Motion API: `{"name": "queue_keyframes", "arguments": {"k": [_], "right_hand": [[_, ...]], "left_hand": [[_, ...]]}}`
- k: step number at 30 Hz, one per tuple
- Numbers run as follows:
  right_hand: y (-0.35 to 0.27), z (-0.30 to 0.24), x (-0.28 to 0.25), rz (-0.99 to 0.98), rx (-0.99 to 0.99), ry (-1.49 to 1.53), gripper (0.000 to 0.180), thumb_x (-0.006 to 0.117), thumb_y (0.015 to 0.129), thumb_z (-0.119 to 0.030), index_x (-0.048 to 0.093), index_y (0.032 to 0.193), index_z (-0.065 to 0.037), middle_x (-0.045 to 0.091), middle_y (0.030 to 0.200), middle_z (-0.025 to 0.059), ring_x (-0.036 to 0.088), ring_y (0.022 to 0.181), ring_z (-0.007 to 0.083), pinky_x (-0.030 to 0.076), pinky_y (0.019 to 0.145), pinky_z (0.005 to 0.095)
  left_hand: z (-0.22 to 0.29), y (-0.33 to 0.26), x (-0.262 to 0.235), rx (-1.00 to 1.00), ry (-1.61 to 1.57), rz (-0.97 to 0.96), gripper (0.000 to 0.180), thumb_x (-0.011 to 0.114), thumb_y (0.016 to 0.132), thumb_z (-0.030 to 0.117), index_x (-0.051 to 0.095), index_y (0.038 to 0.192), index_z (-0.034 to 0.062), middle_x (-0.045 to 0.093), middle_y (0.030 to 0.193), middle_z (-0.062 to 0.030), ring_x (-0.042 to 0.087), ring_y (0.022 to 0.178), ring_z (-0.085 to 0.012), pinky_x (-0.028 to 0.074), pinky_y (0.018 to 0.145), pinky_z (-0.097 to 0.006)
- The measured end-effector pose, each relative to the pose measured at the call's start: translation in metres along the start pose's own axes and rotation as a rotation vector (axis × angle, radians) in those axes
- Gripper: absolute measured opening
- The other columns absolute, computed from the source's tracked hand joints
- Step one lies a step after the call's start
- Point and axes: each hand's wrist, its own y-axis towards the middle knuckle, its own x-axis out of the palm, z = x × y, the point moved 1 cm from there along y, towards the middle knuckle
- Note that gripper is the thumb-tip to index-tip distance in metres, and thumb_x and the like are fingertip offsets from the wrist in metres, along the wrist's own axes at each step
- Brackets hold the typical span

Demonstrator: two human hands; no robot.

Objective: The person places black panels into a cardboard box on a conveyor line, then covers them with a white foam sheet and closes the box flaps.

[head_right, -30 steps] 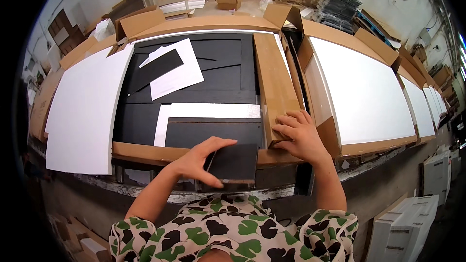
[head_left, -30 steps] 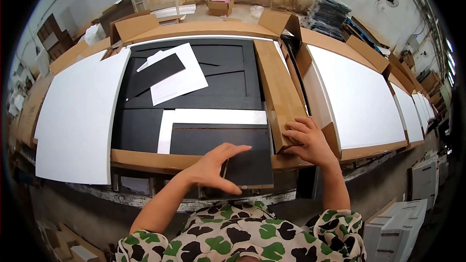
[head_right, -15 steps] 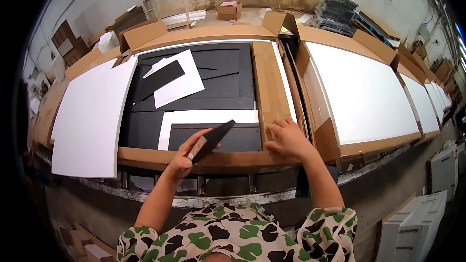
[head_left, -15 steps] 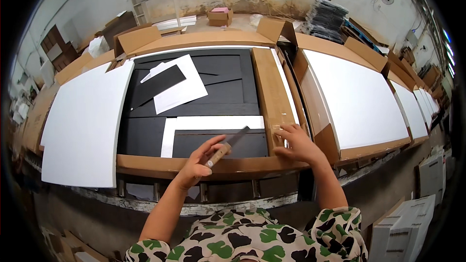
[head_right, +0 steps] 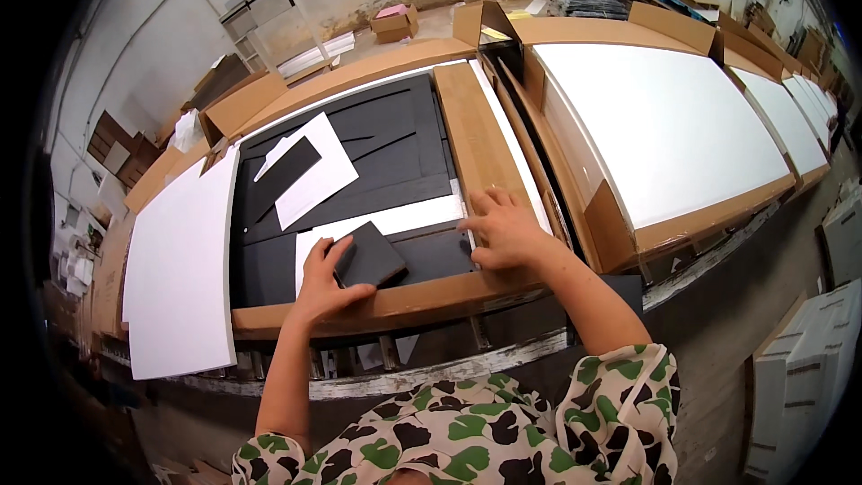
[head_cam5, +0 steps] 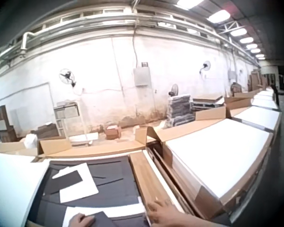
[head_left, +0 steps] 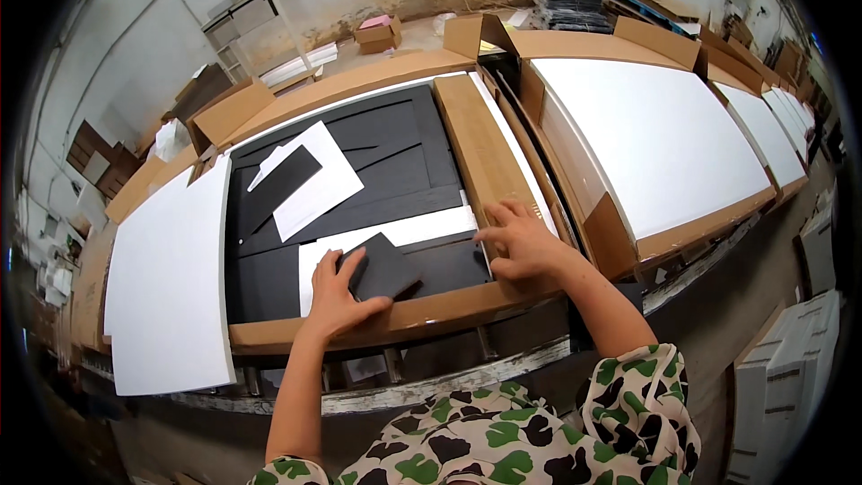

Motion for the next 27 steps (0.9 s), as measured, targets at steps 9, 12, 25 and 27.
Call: {"name": "queue_keyframes", "arguments": {"k": [9,12,25,27], "right_hand": [[0.004,0.007,-0.011,-0.168,-0.312,-0.184,0.026,0.052,0.074,-0.029,0.073,0.08,-0.014,0.052,0.128,0.0094,0.037,0.126,0.0338,0.03,0.103,0.0475],[0.004,0.012,-0.029,-0.097,-0.373,-0.127,0.025,0.053,0.075,-0.028,0.073,0.077,-0.013,0.058,0.121,0.0078,0.04,0.123,0.0337,0.032,0.101,0.0455],[-0.019,0.025,-0.056,0.02,-0.279,0.008,0.019,0.06,0.074,-0.02,0.071,0.09,-0.017,0.057,0.121,0.0034,0.042,0.121,0.0326,0.035,0.101,0.045],[-0.019,0.024,-0.056,0.036,-0.275,0.008,0.02,0.06,0.074,-0.021,0.071,0.091,-0.017,0.057,0.121,0.0033,0.042,0.121,0.0326,0.035,0.101,0.0449]], "left_hand": [[0.096,0.05,0.062,0.772,-0.253,-0.049,0.012,0.061,0.079,0.013,0.063,0.074,0.0026,0.064,0.083,-0.0089,0.059,0.091,-0.0267,0.045,0.082,-0.038],[0.108,0.069,0.085,0.857,-0.314,-0.124,0.015,0.06,0.08,0.015,0.063,0.073,0.0023,0.063,0.079,-0.0085,0.057,0.086,-0.0267,0.044,0.081,-0.038],[0.114,0.101,0.12,0.959,0.027,-0.442,0.044,0.037,0.088,0.031,0.062,0.106,0.0013,0.06,0.113,-0.0162,0.043,0.121,-0.0295,0.025,0.107,-0.041],[0.114,0.105,0.129,0.952,0.061,-0.52,0.046,0.035,0.089,0.033,0.062,0.107,0.0012,0.06,0.113,-0.0168,0.044,0.12,-0.0297,0.025,0.107,-0.041]]}}
